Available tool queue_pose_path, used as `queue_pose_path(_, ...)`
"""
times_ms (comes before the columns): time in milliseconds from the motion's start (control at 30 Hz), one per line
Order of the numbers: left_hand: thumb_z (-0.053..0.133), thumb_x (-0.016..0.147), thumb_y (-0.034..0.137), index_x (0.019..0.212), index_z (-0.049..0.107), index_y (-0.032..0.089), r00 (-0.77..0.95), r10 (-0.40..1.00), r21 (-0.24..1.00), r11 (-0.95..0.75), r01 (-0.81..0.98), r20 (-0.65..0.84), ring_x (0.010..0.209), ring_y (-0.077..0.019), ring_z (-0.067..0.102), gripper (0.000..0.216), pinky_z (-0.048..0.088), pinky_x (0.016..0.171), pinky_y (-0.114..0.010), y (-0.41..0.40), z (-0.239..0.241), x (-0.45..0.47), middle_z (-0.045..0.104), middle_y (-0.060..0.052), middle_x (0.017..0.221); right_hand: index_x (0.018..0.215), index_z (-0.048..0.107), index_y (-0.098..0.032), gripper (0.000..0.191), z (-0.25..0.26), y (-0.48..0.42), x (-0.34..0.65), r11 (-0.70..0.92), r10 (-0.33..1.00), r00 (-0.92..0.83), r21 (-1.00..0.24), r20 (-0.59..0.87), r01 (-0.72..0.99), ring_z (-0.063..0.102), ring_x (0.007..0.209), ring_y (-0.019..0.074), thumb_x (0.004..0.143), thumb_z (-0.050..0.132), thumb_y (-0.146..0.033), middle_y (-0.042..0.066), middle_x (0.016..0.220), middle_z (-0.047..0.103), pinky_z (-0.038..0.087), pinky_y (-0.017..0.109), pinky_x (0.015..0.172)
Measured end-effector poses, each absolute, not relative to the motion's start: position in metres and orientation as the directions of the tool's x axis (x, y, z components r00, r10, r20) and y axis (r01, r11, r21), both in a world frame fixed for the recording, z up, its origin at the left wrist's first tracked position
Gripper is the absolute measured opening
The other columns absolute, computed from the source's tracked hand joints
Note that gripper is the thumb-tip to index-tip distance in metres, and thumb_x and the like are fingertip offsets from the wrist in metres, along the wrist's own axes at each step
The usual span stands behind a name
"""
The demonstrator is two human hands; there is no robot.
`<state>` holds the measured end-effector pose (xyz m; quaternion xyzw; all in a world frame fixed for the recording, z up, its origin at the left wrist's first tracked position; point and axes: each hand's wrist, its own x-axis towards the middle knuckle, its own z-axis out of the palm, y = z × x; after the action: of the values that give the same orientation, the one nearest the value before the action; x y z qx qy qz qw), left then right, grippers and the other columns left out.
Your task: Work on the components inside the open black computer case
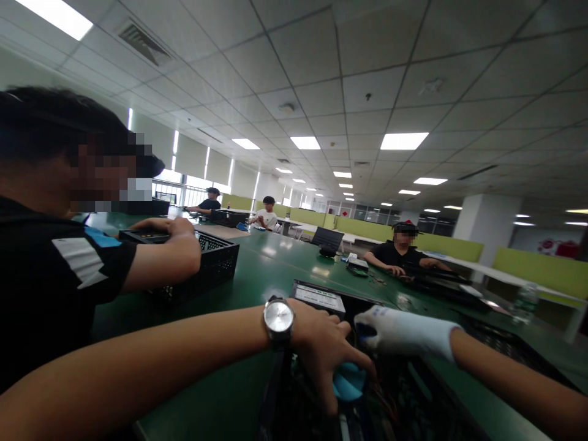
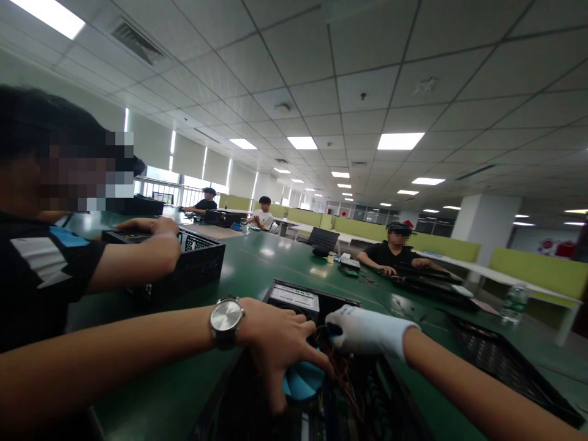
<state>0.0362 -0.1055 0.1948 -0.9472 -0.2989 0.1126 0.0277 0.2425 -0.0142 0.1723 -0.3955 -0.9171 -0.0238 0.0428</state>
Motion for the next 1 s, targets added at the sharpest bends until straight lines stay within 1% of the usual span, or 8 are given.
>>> queue_pose_path(67, 0.072, 0.070, 0.054, 0.148, 0.041, 0.040, 0.776, 0.572, -0.076, -0.815, 0.574, -0.266, 0.124, -0.0405, 0.052, 0.086, 0.047, 0.096, -0.053, -0.095, 0.197, 0.046, 0.053, -0.010, 0.128, 0.092, 0.073, -0.024, 0.023, 0.193, -0.025, 0.270, 0.685, 0.726, -0.687, 0.041, 0.033, 0.727, 0.068, 0.079, 0.0221, 0.077, 0.057, -0.031, 0.005, 0.092, 0.075, 0.050, 0.029, 0.072)
queue_pose_path(200, 0.071, 0.070, 0.051, 0.148, 0.044, 0.036, 0.813, 0.497, 0.008, -0.852, 0.523, -0.302, 0.125, -0.0361, 0.052, 0.084, 0.046, 0.099, -0.046, -0.084, 0.202, 0.061, 0.057, -0.009, 0.126, 0.106, 0.070, -0.024, 0.035, 0.203, -0.058, 0.315, 0.588, 0.805, -0.583, -0.019, 0.106, 0.808, 0.068, 0.094, 0.0274, 0.082, 0.059, -0.045, 0.007, 0.108, 0.074, 0.052, 0.031, 0.081)
queue_pose_path(267, 0.072, 0.069, 0.051, 0.149, 0.042, 0.038, 0.838, 0.485, 0.012, -0.864, 0.504, -0.250, 0.121, -0.0353, 0.054, 0.086, 0.048, 0.096, -0.045, -0.081, 0.205, 0.066, 0.055, -0.010, 0.126, 0.100, 0.070, -0.024, 0.031, 0.196, -0.076, 0.329, 0.573, 0.819, -0.566, -0.062, 0.094, 0.817, 0.068, 0.090, 0.0260, 0.083, 0.060, -0.049, 0.006, 0.103, 0.074, 0.051, 0.030, 0.077)
queue_pose_path(433, 0.078, 0.066, 0.051, 0.149, 0.041, 0.042, 0.834, 0.531, -0.090, -0.847, 0.524, -0.147, 0.114, -0.0379, 0.057, 0.092, 0.048, 0.093, -0.051, -0.062, 0.195, 0.073, 0.054, -0.011, 0.123, 0.087, 0.063, -0.023, 0.024, 0.179, -0.112, 0.339, 0.595, 0.800, -0.598, -0.191, 0.046, 0.781, 0.062, 0.073, 0.0179, 0.090, 0.056, -0.046, 0.002, 0.084, 0.068, 0.046, 0.027, 0.068)
queue_pose_path(533, 0.086, 0.055, 0.045, 0.143, 0.051, 0.041, 0.806, 0.565, -0.120, -0.825, 0.553, -0.176, 0.110, -0.0392, 0.059, 0.095, 0.048, 0.092, -0.053, -0.049, 0.176, 0.072, 0.058, -0.011, 0.121, 0.089, 0.063, -0.023, 0.028, 0.179, -0.125, 0.335, 0.594, 0.799, -0.595, -0.276, 0.088, 0.756, 0.061, 0.074, 0.0167, 0.093, 0.054, -0.049, 0.002, 0.084, 0.067, 0.046, 0.026, 0.068)
queue_pose_path(700, 0.090, 0.044, 0.032, 0.134, 0.060, 0.041, 0.801, 0.568, -0.153, -0.823, 0.547, -0.191, 0.119, -0.0406, 0.055, 0.095, 0.043, 0.099, -0.054, -0.047, 0.146, 0.067, 0.061, -0.009, 0.121, 0.084, 0.063, -0.024, 0.032, 0.181, -0.144, 0.316, 0.615, 0.784, -0.585, -0.387, 0.209, 0.687, 0.059, 0.068, 0.0151, 0.092, 0.055, -0.054, 0.000, 0.077, 0.065, 0.045, 0.024, 0.061)
queue_pose_path(900, 0.090, 0.054, 0.032, 0.139, 0.053, 0.043, 0.779, 0.582, -0.179, -0.813, 0.554, -0.233, 0.133, -0.0375, 0.046, 0.094, 0.039, 0.105, -0.053, -0.061, 0.147, 0.056, 0.057, -0.007, 0.136, 0.083, 0.064, -0.026, 0.023, 0.180, -0.157, 0.294, 0.701, 0.702, -0.670, -0.396, 0.240, 0.593, 0.062, 0.068, 0.0134, 0.091, 0.060, -0.047, -0.001, 0.078, 0.068, 0.048, 0.020, 0.062)
queue_pose_path(1000, 0.086, 0.068, 0.035, 0.143, 0.050, 0.035, 0.812, 0.576, -0.280, -0.799, 0.532, -0.100, 0.130, -0.0349, 0.050, 0.083, 0.045, 0.101, -0.049, -0.095, 0.167, 0.046, 0.056, -0.011, 0.139, 0.085, 0.066, -0.029, 0.017, 0.177, -0.169, 0.291, 0.761, 0.647, -0.692, -0.330, 0.320, 0.559, 0.064, 0.065, 0.0147, 0.090, 0.061, -0.044, 0.000, 0.079, 0.069, 0.051, 0.022, 0.062)
